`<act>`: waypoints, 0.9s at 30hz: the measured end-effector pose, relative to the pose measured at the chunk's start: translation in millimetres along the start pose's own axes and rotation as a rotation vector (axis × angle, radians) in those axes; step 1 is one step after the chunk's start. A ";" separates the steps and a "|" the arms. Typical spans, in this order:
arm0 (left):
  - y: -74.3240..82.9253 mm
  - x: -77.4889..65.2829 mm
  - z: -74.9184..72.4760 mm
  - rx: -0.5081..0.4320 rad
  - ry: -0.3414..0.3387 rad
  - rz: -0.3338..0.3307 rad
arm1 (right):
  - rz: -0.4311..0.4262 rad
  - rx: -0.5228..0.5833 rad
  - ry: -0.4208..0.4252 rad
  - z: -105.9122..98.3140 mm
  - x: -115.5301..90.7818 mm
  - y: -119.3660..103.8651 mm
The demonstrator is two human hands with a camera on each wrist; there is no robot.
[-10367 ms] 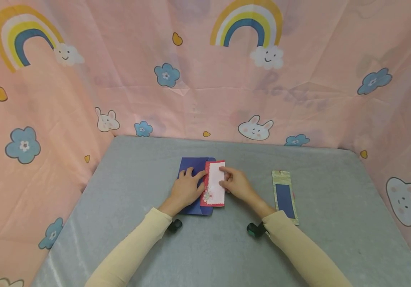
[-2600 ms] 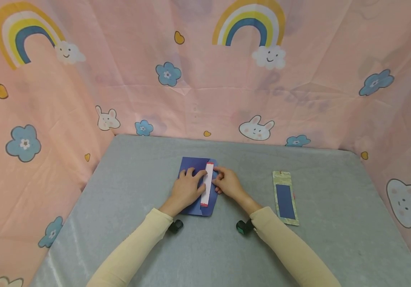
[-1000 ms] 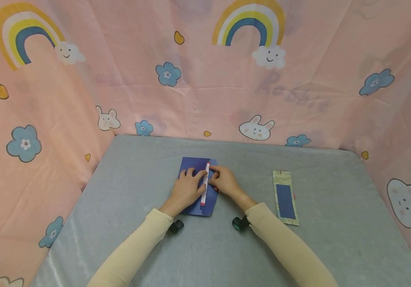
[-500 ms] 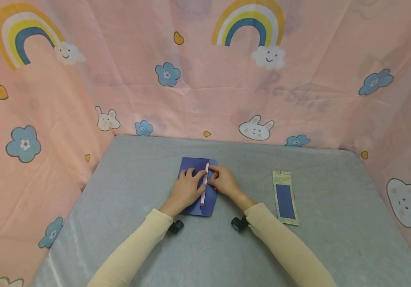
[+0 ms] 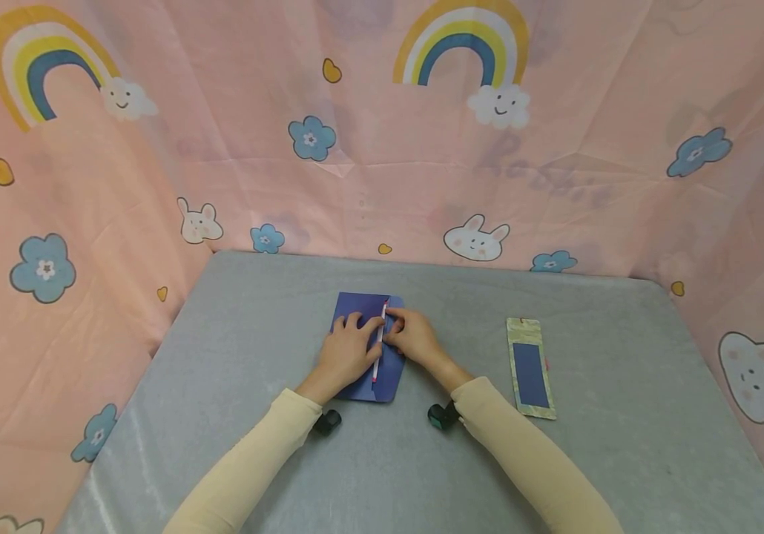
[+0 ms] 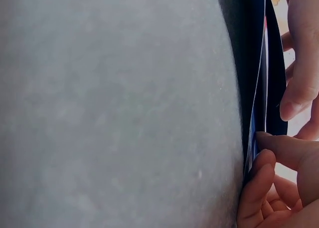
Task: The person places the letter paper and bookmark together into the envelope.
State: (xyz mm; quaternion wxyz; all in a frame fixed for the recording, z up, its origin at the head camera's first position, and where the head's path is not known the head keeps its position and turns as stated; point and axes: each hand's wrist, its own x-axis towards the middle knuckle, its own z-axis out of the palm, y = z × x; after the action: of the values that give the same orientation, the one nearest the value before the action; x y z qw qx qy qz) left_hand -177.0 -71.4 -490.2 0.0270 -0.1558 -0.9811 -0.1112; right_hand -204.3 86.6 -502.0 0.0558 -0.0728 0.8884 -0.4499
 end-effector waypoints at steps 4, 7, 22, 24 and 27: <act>-0.1 -0.6 -0.2 -0.004 0.006 0.004 | 0.007 -0.011 -0.005 0.3 0.5 -0.9; -0.4 -0.9 0.2 -0.012 0.015 0.009 | 0.023 -0.012 -0.012 0.3 1.2 -1.5; -1.4 -1.3 1.5 -0.010 0.024 0.018 | 0.004 0.025 -0.017 1.4 2.0 5.4; -1.5 -1.4 1.2 -0.009 0.027 0.018 | 0.003 0.029 -0.017 1.6 2.3 5.8; -1.9 -0.9 1.1 -0.008 0.028 0.020 | 0.001 0.032 -0.017 1.7 2.6 6.4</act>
State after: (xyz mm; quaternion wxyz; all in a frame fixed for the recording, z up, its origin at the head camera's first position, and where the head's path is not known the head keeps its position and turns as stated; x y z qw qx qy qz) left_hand -176.8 -73.1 -491.8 0.0413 -0.1639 -0.9786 -0.1172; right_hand -207.2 88.6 -508.3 0.0649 -0.0751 0.8806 -0.4634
